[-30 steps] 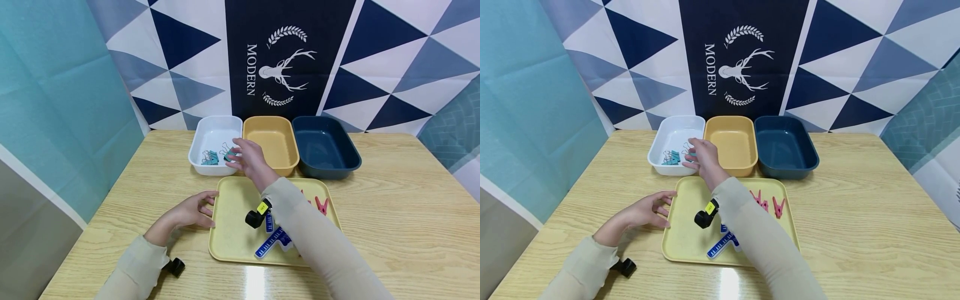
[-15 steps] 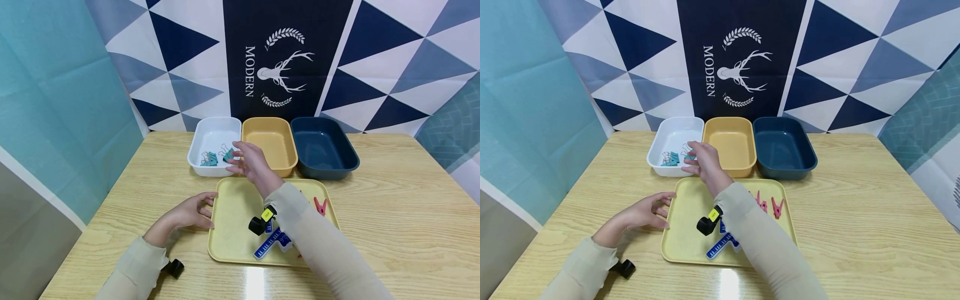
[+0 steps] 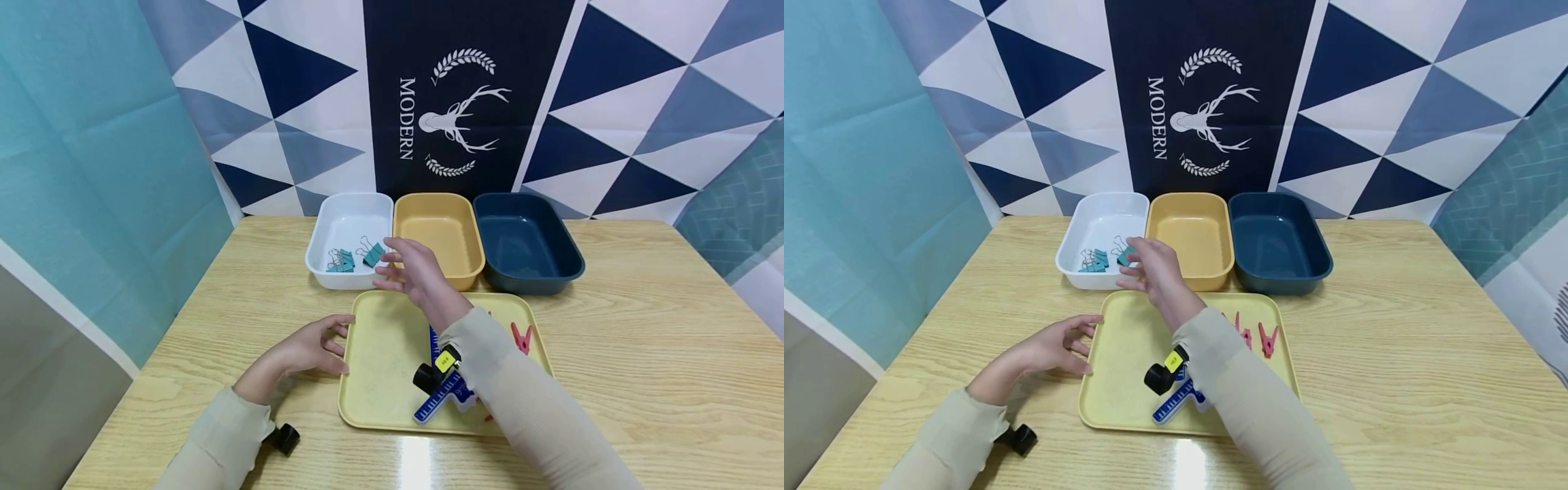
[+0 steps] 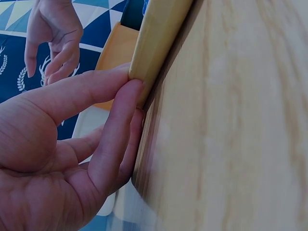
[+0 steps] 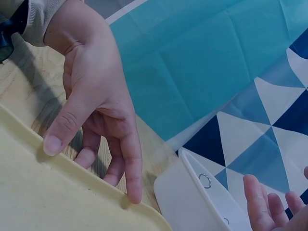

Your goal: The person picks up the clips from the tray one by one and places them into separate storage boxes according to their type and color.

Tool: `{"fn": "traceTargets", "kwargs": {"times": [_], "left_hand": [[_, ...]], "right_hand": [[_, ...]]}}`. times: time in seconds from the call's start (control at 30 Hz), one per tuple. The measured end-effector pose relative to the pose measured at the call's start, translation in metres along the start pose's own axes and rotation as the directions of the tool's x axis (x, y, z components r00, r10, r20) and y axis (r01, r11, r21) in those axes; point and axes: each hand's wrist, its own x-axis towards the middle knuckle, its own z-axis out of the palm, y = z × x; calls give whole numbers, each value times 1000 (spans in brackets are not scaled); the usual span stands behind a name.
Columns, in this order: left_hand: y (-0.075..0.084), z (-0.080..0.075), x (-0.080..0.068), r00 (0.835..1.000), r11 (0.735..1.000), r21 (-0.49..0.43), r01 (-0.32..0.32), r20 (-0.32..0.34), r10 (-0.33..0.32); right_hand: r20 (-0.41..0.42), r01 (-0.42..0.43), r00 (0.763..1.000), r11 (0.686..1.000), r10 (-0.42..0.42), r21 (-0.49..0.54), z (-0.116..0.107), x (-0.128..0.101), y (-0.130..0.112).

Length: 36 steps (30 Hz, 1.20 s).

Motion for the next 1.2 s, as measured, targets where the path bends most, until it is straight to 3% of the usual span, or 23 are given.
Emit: {"fn": "traceTargets", "kwargs": {"times": [1.2], "left_hand": [[-1,0,0,1000,1000,-12,7,-10,-7]], "right_hand": [[6,-2,1000,1000,2,-11,-35,-17,13]]}}
